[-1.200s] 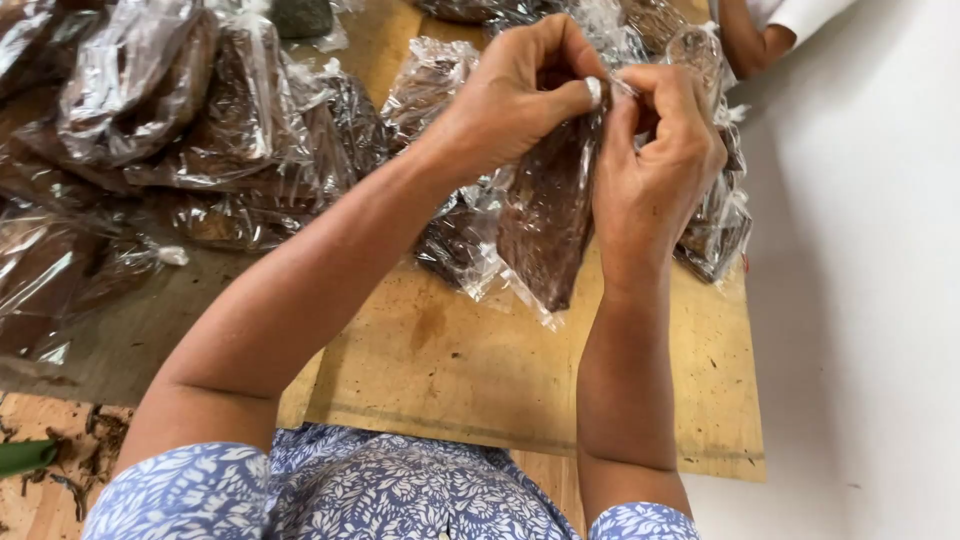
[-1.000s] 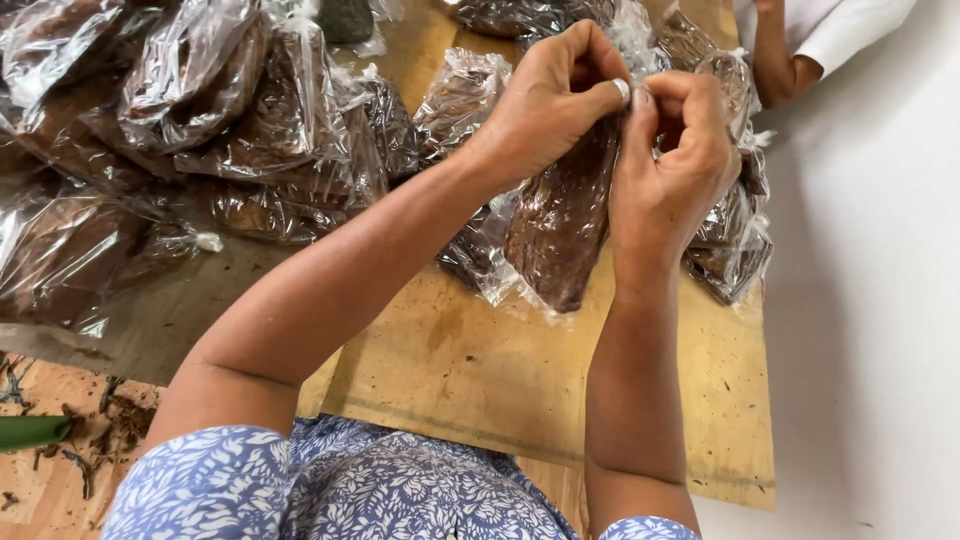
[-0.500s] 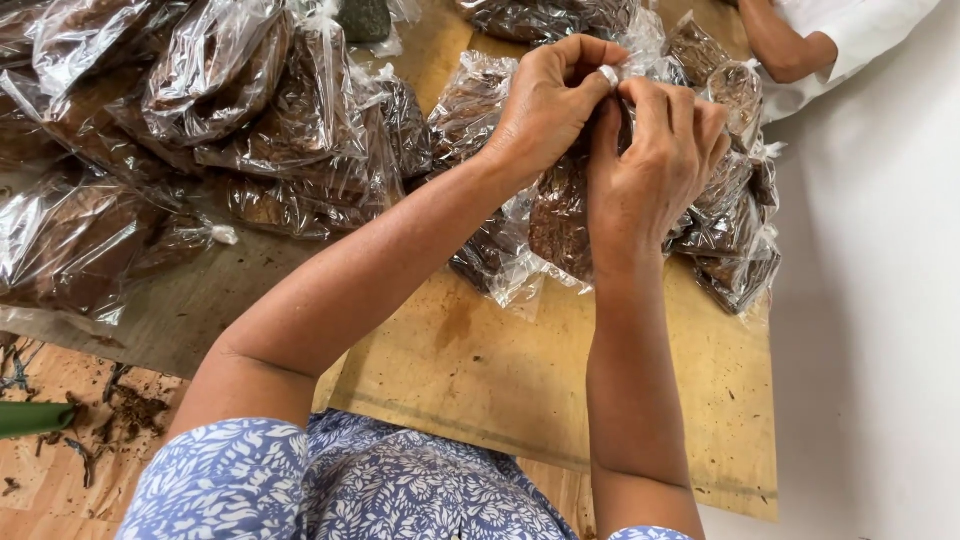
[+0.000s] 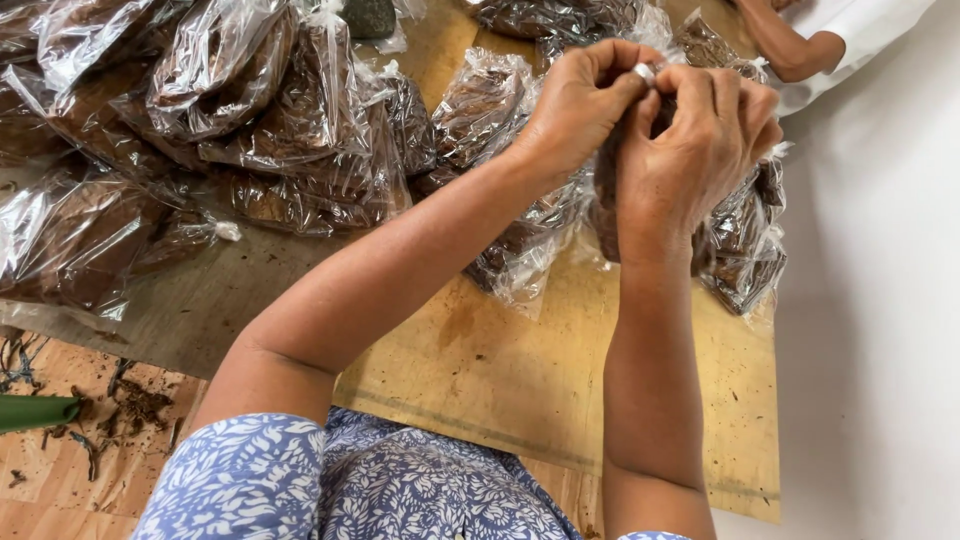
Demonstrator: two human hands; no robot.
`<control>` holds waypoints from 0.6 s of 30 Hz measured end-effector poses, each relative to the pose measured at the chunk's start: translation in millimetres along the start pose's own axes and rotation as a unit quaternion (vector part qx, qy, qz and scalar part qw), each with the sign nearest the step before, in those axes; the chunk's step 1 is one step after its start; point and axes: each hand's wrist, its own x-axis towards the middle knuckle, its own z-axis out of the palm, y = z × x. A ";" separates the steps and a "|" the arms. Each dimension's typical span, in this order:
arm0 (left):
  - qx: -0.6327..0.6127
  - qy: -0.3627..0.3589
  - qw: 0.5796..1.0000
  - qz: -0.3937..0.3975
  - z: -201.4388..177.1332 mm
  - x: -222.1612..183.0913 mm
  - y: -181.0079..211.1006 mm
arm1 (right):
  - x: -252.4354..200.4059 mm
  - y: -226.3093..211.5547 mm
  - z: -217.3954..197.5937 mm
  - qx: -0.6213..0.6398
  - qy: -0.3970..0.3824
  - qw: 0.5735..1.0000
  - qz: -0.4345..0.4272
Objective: The person repeatedly picks up plastic bags containing dark brown food items, folds the open ends, and ties them shut by hand. They place the sealed bags onto a pile on the wooden table. Another person is visible in the background performing similar actions.
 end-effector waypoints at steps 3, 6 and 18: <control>-0.004 0.004 0.997 -0.070 8.8 -2.3 -13.4 | -8.2 13.0 1.5 -0.003 0.017 1.000 0.004; 0.010 -0.018 0.998 -0.066 15.4 -4.7 -21.3 | -19.2 34.2 6.8 -0.018 0.003 0.999 0.030; 0.165 -0.238 0.939 -0.185 -11.1 9.5 20.4 | -17.9 64.3 -3.5 0.381 -0.176 0.900 0.119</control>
